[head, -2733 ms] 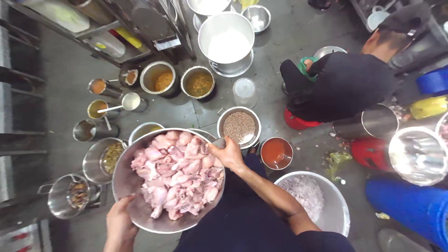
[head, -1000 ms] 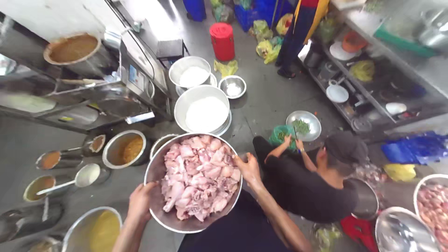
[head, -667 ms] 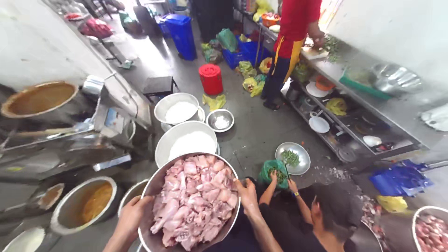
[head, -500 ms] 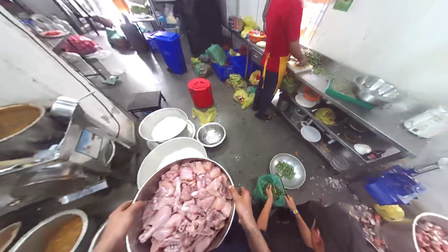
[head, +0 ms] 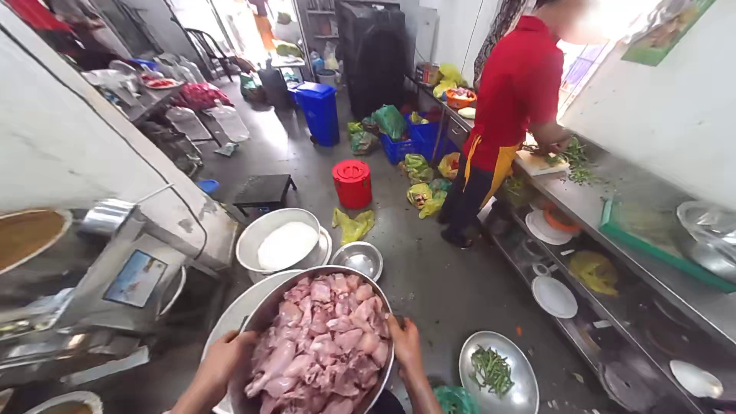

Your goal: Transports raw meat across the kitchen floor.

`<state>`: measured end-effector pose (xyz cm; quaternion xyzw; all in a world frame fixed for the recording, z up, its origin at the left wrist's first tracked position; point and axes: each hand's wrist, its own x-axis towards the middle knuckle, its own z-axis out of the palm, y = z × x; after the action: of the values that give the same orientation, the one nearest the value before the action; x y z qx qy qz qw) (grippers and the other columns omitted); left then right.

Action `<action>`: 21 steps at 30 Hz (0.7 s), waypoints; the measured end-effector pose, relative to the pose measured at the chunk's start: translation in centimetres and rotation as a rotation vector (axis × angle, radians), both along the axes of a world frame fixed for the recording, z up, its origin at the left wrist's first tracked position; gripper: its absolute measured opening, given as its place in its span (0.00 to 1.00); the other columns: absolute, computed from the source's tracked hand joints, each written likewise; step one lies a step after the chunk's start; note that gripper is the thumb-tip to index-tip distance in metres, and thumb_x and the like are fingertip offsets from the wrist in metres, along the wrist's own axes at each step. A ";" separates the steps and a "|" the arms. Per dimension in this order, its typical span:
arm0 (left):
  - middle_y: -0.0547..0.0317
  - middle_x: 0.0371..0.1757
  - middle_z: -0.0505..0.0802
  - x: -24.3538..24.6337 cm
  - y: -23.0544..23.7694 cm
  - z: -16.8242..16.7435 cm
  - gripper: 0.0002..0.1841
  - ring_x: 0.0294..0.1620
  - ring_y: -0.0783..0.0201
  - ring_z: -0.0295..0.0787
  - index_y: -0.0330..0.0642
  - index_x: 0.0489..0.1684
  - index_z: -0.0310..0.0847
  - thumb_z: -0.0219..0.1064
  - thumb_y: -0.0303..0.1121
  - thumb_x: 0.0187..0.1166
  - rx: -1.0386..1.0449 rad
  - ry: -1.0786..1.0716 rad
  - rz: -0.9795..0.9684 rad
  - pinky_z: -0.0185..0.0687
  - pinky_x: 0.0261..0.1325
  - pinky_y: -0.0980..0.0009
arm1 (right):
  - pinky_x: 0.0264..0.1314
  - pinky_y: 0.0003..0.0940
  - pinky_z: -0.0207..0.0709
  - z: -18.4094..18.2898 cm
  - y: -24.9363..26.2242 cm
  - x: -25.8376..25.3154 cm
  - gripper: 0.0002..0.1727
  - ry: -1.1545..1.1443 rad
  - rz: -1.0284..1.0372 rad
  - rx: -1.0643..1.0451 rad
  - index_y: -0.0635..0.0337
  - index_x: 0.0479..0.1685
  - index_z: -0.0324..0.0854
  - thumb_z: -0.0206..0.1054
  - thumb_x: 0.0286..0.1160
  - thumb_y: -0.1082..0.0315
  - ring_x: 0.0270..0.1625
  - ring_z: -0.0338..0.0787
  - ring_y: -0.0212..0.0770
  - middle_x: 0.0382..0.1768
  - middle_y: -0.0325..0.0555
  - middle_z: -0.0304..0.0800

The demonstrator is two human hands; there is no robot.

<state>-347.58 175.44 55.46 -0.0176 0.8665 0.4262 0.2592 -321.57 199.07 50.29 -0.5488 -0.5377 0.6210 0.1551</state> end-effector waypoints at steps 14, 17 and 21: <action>0.45 0.39 0.87 -15.1 31.1 -1.8 0.16 0.37 0.55 0.84 0.29 0.55 0.79 0.65 0.32 0.75 0.050 -0.094 0.024 0.82 0.42 0.50 | 0.46 0.52 0.83 -0.3 31.0 -15.6 0.27 -0.037 -0.018 -0.003 0.64 0.47 0.86 0.76 0.72 0.45 0.39 0.89 0.46 0.35 0.52 0.89; 0.46 0.39 0.88 -17.8 38.3 -0.7 0.17 0.35 0.57 0.85 0.30 0.56 0.79 0.64 0.32 0.74 0.060 -0.086 0.005 0.83 0.41 0.52 | 0.49 0.53 0.84 0.3 37.0 -17.6 0.27 -0.036 -0.049 0.014 0.63 0.47 0.86 0.76 0.71 0.44 0.41 0.90 0.47 0.36 0.51 0.91; 0.46 0.40 0.88 -21.0 47.2 -0.5 0.17 0.37 0.56 0.84 0.31 0.56 0.79 0.64 0.33 0.74 0.075 -0.066 0.014 0.82 0.42 0.50 | 0.46 0.51 0.84 0.2 46.7 -21.3 0.26 0.002 -0.013 0.041 0.62 0.46 0.86 0.75 0.72 0.44 0.39 0.89 0.45 0.35 0.50 0.90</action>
<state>-368.55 222.62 54.98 -0.0281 0.8407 0.4594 0.2853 -342.87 245.80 50.52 -0.5483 -0.5467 0.6093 0.1710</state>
